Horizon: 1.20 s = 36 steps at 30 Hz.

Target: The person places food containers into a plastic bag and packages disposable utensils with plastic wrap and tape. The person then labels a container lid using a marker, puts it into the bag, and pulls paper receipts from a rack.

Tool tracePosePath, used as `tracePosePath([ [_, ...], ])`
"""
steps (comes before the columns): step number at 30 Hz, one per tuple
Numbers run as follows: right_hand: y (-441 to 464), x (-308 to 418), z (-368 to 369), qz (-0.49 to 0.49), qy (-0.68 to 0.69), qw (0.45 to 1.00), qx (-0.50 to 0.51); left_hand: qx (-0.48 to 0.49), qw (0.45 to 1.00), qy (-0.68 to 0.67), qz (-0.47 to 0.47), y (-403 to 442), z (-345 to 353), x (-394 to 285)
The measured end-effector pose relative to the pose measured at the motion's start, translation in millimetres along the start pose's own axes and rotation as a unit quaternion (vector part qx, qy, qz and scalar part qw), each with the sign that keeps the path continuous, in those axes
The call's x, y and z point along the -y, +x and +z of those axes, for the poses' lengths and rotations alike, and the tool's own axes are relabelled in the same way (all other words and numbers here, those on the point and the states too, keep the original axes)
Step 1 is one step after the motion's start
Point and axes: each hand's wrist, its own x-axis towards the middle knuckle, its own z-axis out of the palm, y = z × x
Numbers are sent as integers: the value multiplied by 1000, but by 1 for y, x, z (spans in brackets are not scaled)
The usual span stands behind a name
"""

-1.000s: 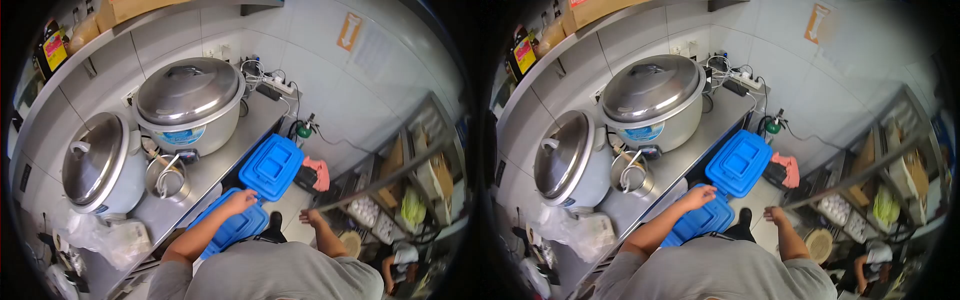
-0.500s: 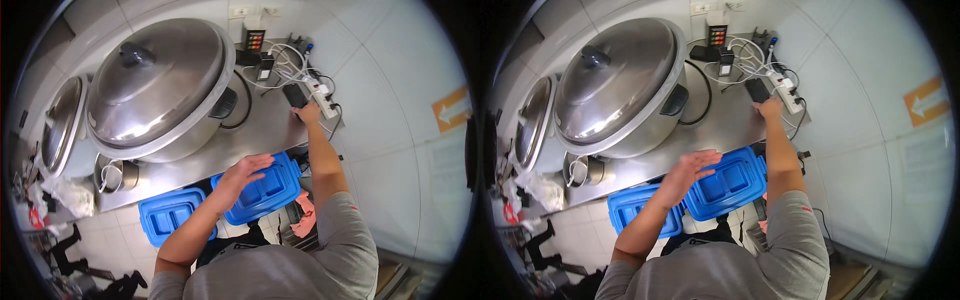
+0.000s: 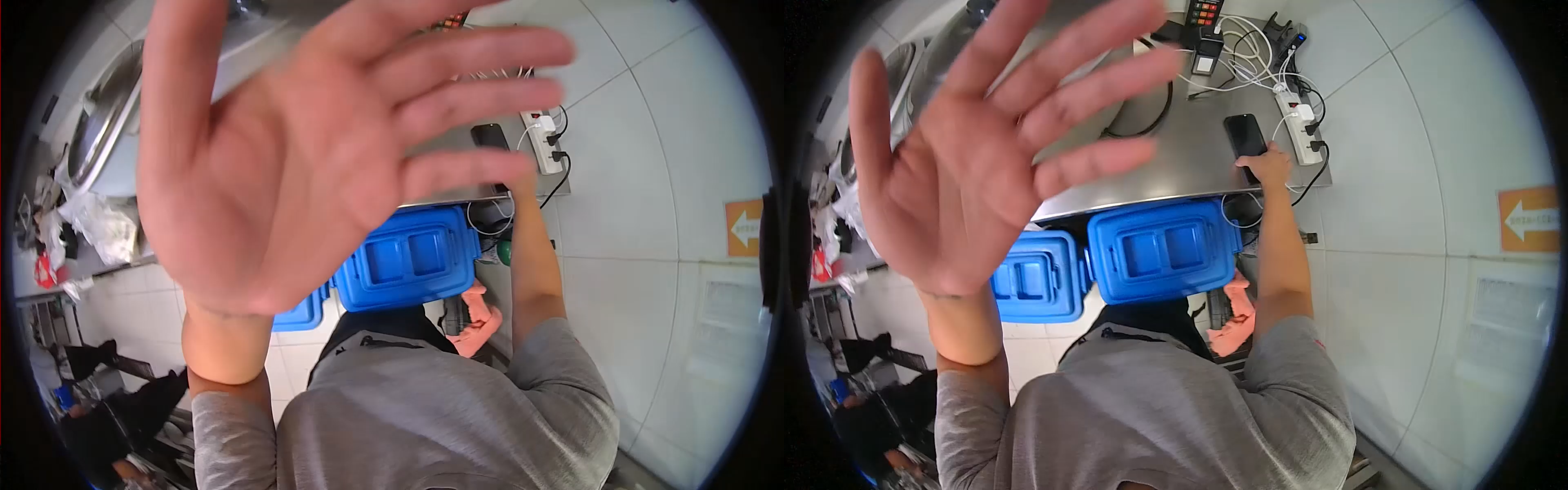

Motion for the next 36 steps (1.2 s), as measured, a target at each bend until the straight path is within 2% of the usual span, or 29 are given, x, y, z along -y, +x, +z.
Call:
tracePosePath([
  [2, 2, -6, -1, -11, -61, 998, 33, 1, 1000, -27, 0, 20, -4, 16],
  [5, -7, -14, 5, -79, -40, 995, -44, 1, 998, -59, 12, 52, -9, 39],
  [6, -14, -13, -1, -124, 29, 988, -92, 1, 998, -68, 16, 60, -8, 48],
  [9, 25, -54, 26, -202, 234, 948, -69, -7, 996, -85, 22, 84, -10, 68],
  [12, 31, -69, 3, -160, 158, 973, -57, -23, 995, -97, 26, 102, -14, 86],
  [14, 38, -73, 4, -200, 129, 965, -111, -35, 994, -98, 28, 111, -17, 93],
  [15, 34, -68, 7, -250, 131, 946, -162, -38, 994, -97, 29, 115, -17, 97],
  [17, 24, -61, 9, -262, 189, 937, -131, -48, 993, -100, 31, 124, -21, 101],
  [19, 3, -44, -13, -181, 297, 937, 32, -54, 993, -100, 35, 132, -24, 107],
  [22, -5, -30, -23, -215, 183, 959, -14, -67, 992, -99, 35, 140, -30, 111],
  [25, -20, -13, -26, -149, 103, 983, -7, -75, 991, -105, 40, 144, -36, 112],
  [32, -42, 4, -21, -121, 135, 982, -53, -87, 988, -112, 53, 146, -52, 118],
  [36, -53, 3, -21, -110, 151, 982, -9, -94, 987, -121, 56, 146, -64, 123],
])
